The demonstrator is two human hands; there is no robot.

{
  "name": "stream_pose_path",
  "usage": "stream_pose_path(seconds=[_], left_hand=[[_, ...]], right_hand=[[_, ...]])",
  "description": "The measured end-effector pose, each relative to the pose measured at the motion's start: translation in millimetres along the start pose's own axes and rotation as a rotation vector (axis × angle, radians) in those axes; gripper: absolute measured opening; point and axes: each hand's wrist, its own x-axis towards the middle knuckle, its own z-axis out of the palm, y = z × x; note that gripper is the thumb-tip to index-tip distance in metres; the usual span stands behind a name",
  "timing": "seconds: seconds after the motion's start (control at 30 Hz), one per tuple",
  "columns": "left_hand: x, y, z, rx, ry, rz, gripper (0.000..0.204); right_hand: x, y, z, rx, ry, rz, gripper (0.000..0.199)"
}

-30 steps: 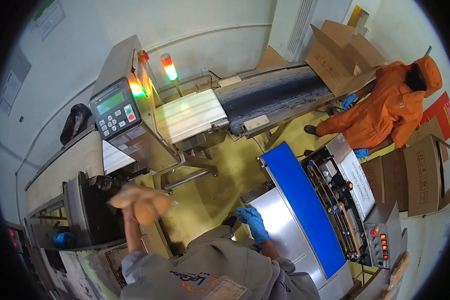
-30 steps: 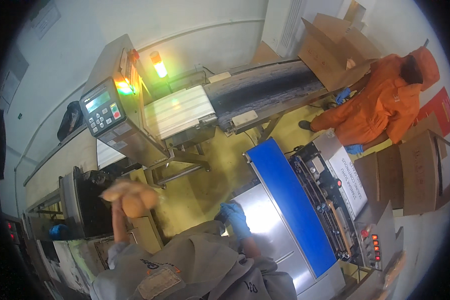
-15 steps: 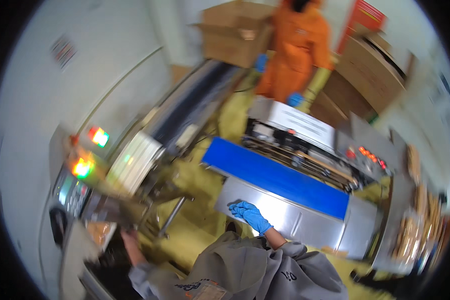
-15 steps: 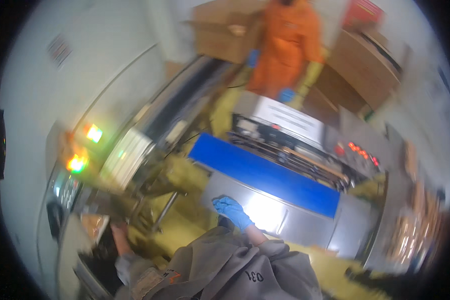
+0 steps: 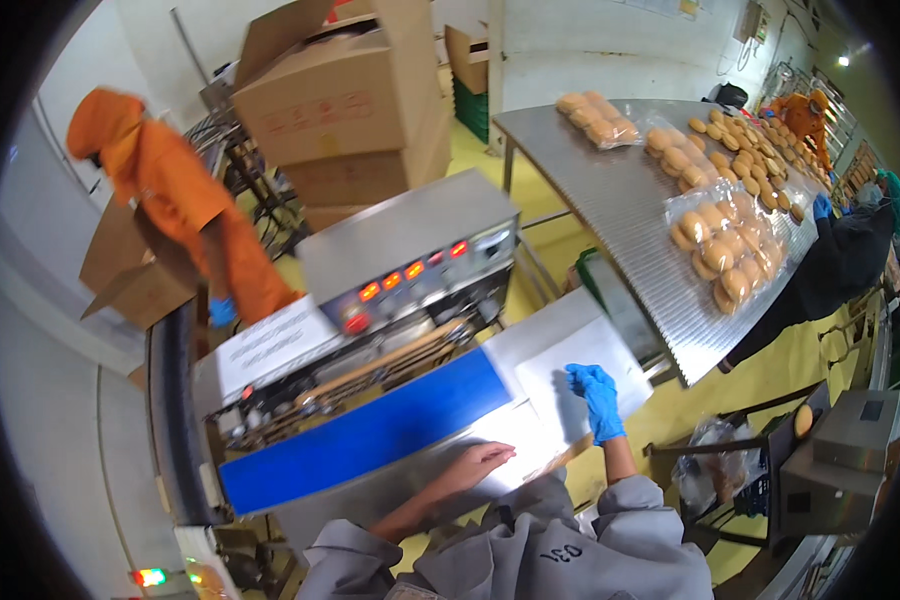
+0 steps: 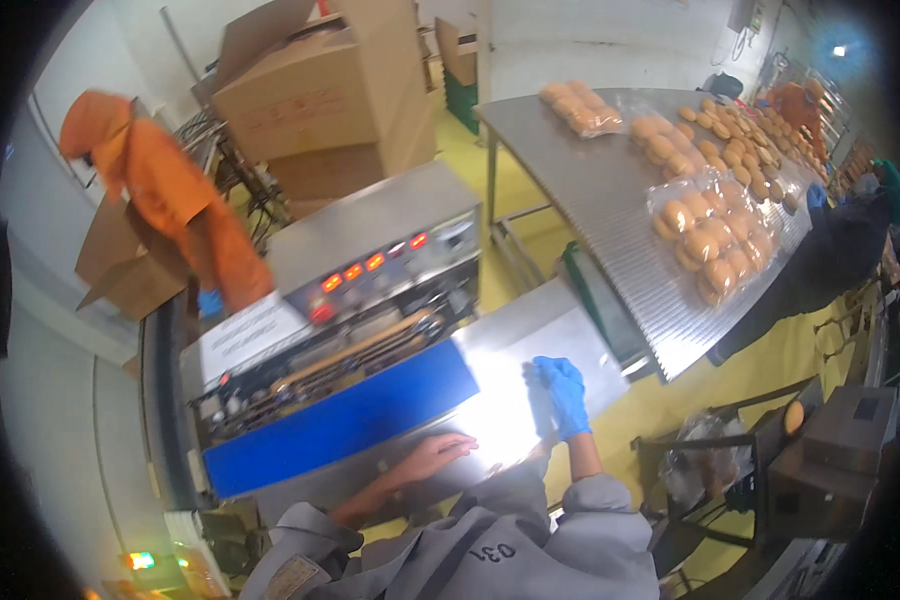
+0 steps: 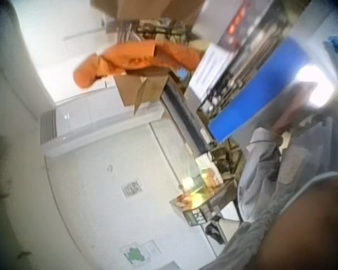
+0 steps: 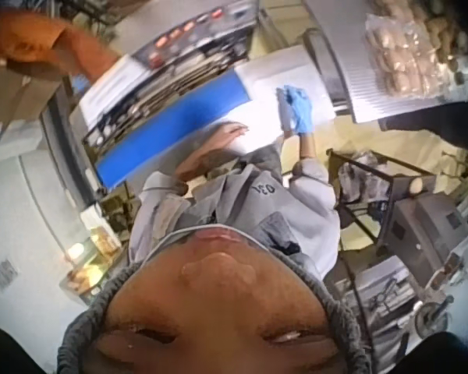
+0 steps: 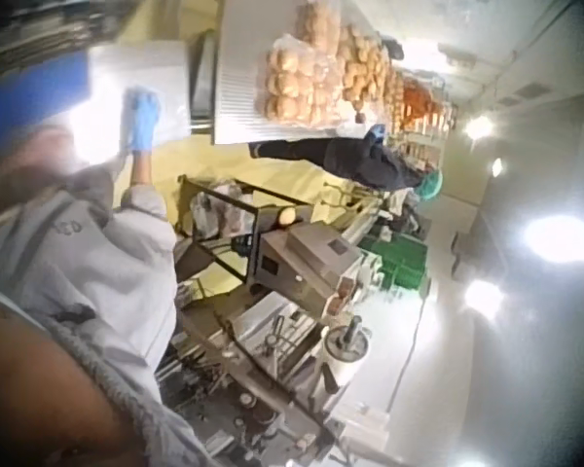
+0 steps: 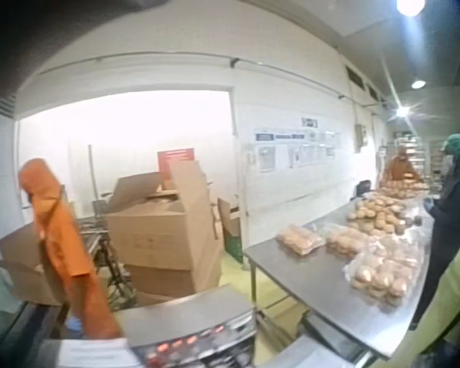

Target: The person places buns into clear plastic bags and feeds them onto a conveyor belt sealing machine. The machine seals the package, and the person removes it to place it on a metal table. This process is repeated continuously throughout the clip.

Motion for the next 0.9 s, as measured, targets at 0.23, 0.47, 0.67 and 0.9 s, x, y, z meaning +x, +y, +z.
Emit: stream_pose_path(seconds=[0.23, 0.47, 0.67, 0.9], left_hand=[[306, 69, 65, 0.145, 0.23, 0.301, 0.029], [558, 112, 77, 0.889, 0.614, 0.435, 0.054], [602, 111, 68, 1.276, 0.597, 0.323, 0.063], [597, 134, 69, 1.202, 0.544, 0.196, 0.06]], right_hand=[[243, -39, -165, 0.179, 0.185, -0.196, 0.017], [431, -74, -171, 0.109, 0.074, -0.321, 0.032], [586, -105, -143, 0.426, 0.051, -0.192, 0.041], [763, -140, -128, 0.551, 0.129, -0.032, 0.024]])
